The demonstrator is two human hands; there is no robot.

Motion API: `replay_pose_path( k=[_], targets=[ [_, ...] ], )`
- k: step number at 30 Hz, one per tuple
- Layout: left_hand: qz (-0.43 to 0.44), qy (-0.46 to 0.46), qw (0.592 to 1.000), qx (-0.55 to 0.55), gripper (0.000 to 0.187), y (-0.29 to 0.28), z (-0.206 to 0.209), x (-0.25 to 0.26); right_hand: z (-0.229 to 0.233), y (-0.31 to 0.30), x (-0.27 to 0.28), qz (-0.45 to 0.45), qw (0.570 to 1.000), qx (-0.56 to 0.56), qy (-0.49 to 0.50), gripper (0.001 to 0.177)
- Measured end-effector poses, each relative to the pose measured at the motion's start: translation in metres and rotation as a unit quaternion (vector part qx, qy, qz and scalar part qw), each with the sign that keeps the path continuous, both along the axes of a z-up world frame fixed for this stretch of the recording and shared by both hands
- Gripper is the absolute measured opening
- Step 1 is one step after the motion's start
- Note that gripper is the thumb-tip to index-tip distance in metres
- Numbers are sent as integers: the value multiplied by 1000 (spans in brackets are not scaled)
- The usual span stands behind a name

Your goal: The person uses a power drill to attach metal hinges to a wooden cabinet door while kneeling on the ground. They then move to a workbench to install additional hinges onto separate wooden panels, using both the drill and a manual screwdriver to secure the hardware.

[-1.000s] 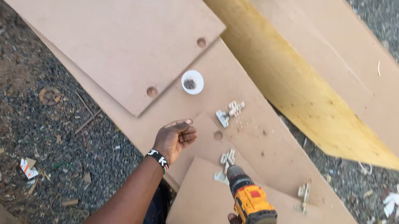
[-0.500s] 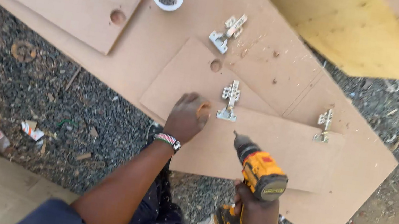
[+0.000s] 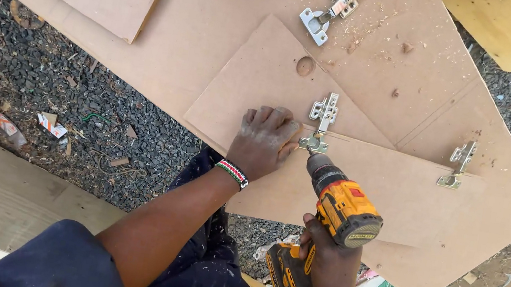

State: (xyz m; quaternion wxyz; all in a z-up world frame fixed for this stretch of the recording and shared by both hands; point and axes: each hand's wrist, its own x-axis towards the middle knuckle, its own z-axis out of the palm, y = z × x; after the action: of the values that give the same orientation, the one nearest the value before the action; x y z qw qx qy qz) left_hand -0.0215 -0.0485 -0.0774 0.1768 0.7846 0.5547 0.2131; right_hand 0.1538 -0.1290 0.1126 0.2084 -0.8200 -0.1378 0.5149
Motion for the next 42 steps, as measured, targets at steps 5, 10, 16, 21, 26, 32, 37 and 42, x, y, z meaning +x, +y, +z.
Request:
replay_pose_path(
  k=[5,10,16,21,26,32,37,42],
  targets=[
    [1,-10,1000,25,38,0,-7,-2,-5,3,0,-3,1000,11,7,17],
    [4,-13,999,35,39,1,-7,-2,-5,10,-7,-4,1000,2,3,17],
    [0,-12,999,50,40,0,-10,-4,-12,8,-7,6,1000,10,13,17],
    [1,-9,999,52,40,1,-9,-4,-17,9,-8,51,998,-33,3,30],
    [2,-3,999,43,36,-3,-5,-3,-18,20,7,140,987,-77,-25,15],
    [2,-37,999,23,33,-8,-4,3,-10,40,14,205,965,-155,-54,25],
    [-43,-84,995,13,37,-11,-12,9,-11,37,20,231,957,-173,-18,30],
    [-4,-91,995,-28,34,-9,-8,16,-31,14,27,105,985,-42,131,22]
  ],
)
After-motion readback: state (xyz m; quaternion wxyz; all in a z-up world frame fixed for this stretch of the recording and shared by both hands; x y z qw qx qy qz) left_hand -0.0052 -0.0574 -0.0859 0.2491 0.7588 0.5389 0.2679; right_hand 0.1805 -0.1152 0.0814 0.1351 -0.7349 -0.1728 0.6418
